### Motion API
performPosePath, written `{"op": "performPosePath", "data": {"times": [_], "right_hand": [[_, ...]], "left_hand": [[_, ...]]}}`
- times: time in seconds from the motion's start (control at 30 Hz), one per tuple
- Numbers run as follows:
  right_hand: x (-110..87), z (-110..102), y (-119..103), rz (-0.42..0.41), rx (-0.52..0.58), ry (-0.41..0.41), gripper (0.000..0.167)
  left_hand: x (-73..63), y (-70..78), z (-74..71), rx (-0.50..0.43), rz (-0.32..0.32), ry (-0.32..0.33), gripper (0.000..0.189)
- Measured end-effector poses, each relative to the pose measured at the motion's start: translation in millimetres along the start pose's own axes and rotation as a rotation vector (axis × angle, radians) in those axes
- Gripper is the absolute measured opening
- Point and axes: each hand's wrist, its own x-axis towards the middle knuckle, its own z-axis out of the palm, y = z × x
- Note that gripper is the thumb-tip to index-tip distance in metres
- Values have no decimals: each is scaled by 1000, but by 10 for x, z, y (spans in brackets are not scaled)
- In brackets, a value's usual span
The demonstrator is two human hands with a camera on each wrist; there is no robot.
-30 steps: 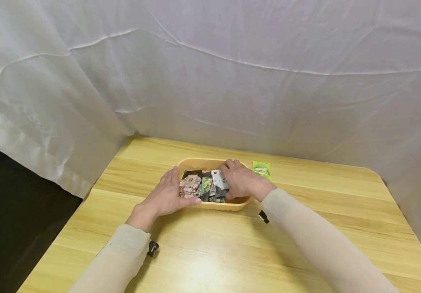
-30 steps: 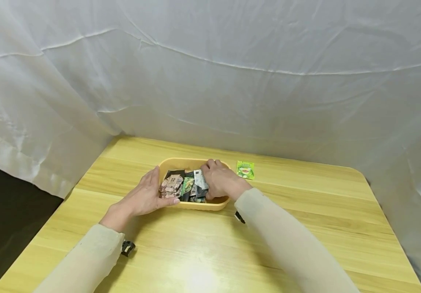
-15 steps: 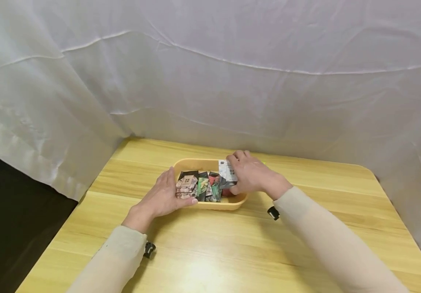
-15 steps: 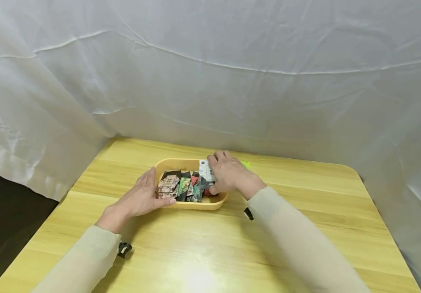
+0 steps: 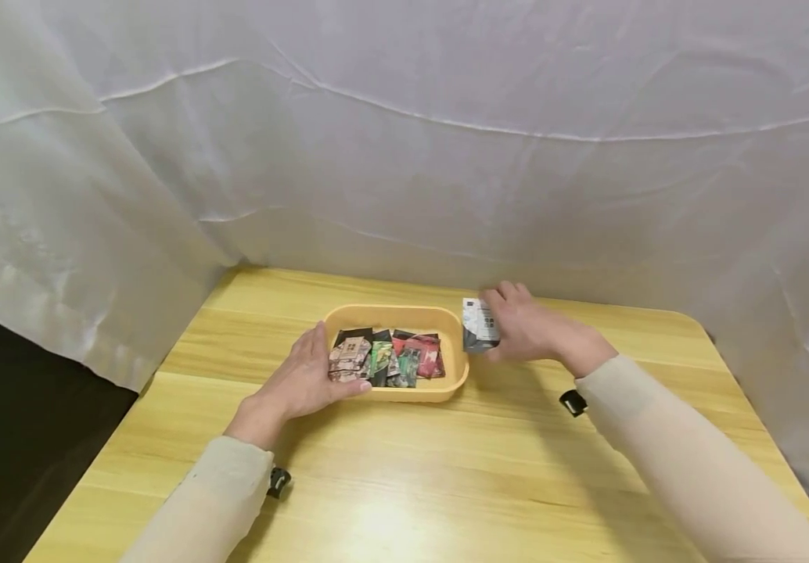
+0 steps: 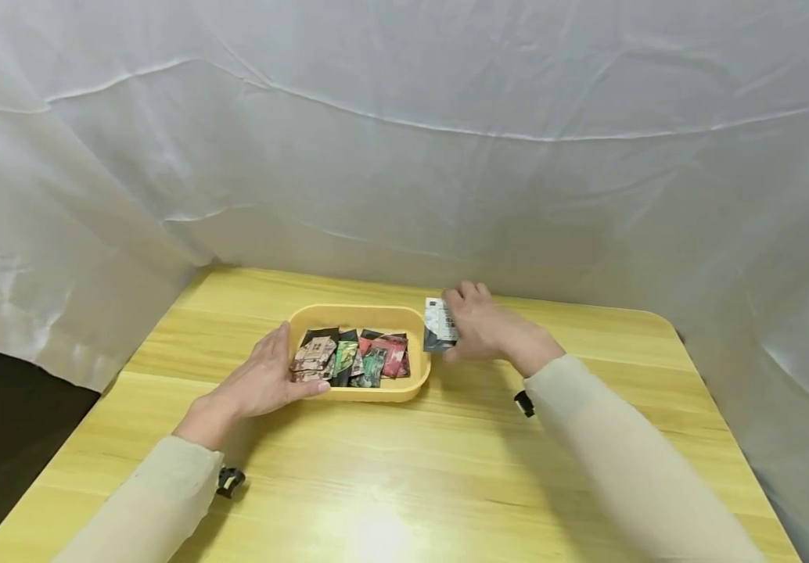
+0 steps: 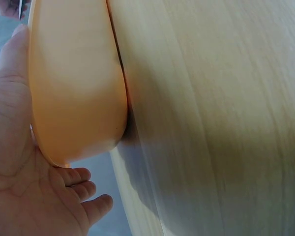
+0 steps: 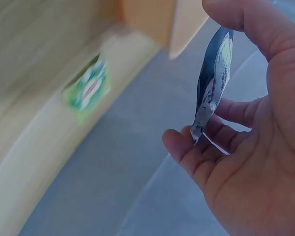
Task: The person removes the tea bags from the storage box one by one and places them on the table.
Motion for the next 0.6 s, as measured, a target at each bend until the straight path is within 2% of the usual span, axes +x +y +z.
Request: {"op": "performPosePath", "data": {"times": [0.17, 0.33, 0.43, 0.6], "right_hand": [[-64, -71, 301, 54, -26, 7, 93], [-81, -63, 583, 124, -21, -30, 91], [-60, -2, 731, 167, -19, -65, 92], [15, 140, 908, 233, -5, -164, 102]], "left_hand": [[-5, -26, -8, -1, 1, 5, 142], [-9, -57, -22, 1, 2, 7, 143], [-14, -70, -36, -3, 8, 10, 143], [-31, -105, -65, 0, 13, 12, 143]]}}
